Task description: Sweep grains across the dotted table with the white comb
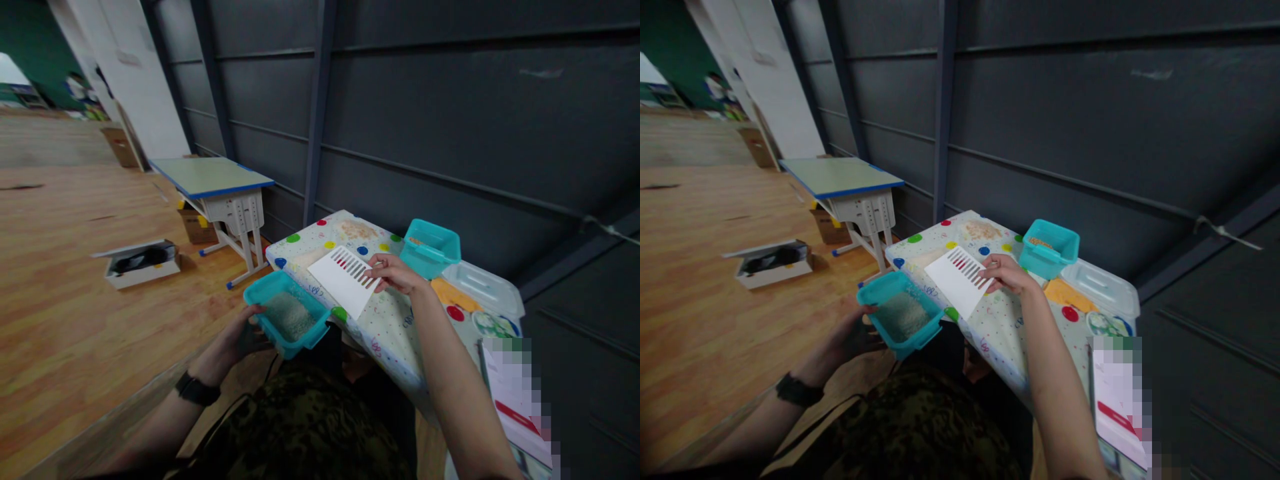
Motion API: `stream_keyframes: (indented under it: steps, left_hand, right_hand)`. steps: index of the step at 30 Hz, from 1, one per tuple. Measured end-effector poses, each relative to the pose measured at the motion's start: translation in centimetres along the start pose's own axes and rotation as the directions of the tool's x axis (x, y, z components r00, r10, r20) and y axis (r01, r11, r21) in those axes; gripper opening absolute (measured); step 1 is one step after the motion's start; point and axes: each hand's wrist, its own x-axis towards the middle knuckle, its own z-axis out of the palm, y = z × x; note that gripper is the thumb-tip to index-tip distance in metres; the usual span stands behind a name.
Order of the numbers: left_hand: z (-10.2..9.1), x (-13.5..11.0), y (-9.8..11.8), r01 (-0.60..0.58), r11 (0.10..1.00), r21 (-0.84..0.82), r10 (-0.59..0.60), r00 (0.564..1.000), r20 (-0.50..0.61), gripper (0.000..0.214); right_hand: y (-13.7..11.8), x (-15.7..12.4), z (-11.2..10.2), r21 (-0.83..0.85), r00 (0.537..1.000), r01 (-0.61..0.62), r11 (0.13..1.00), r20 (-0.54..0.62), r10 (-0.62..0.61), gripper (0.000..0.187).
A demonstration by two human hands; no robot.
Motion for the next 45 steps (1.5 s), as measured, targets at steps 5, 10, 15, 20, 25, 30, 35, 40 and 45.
stream_keyframes:
  steps: [5,10,15,20,25,30,35,40,45]
  left_hand:
    - [0.8,-0.6,0.4,-0.006,1.000,-0.009,0.006,0.999,-0.039,0.019]
    - [0.7,-0.5,0.3,-0.019,1.000,-0.018,0.019,1.000,-0.013,0.021]
    - [1.3,-0.9,0.7,0.014,1.000,-0.016,-0.015,0.997,-0.071,0.017]
    - [1.4,-0.9,0.8,-0.009,1.000,-0.017,0.008,0.997,-0.072,0.023]
    - [1.4,-1.0,1.0,0.009,0.999,-0.041,-0.012,0.997,-0.078,0.022]
    - [1.7,-1.2,1.3,0.035,0.998,-0.045,-0.039,0.996,-0.079,0.020]
    - [1.0,-0.6,1.1,0.030,1.000,-0.010,-0.030,0.996,-0.078,0.020]
    - [-0.1,0.1,0.4,-0.036,0.999,-0.018,0.036,0.999,-0.015,0.024]
    - [-0.1,0.0,0.0,-0.036,0.999,-0.017,0.036,0.999,-0.015,0.023]
  right_hand:
    - [0.0,0.1,0.2,0.007,0.996,-0.018,1.000,-0.089,0.018,0.039]
    - [0.2,0.5,2.3,0.029,1.000,-0.012,1.000,0.018,0.011,0.045]
    - [0.0,0.4,1.5,0.031,1.000,0.009,0.999,0.022,-0.010,0.047]
    - [0.4,0.5,1.1,0.030,0.998,-0.009,1.000,-0.066,0.011,0.044]
    - [0.6,0.9,3.0,0.053,0.999,-0.011,0.999,0.052,0.008,0.043]
    - [0.0,0.9,1.7,0.046,0.999,0.019,0.999,-0.042,-0.017,0.041]
    - [0.1,1.4,-1.7,0.024,0.873,0.165,0.986,-0.468,-0.135,0.036]
    - [-0.3,3.6,-3.0,-0.199,0.805,0.181,0.963,-0.533,-0.262,0.051]
    - [-3.1,5.6,-0.9,-0.696,0.733,0.147,0.703,-0.400,-0.550,0.040]
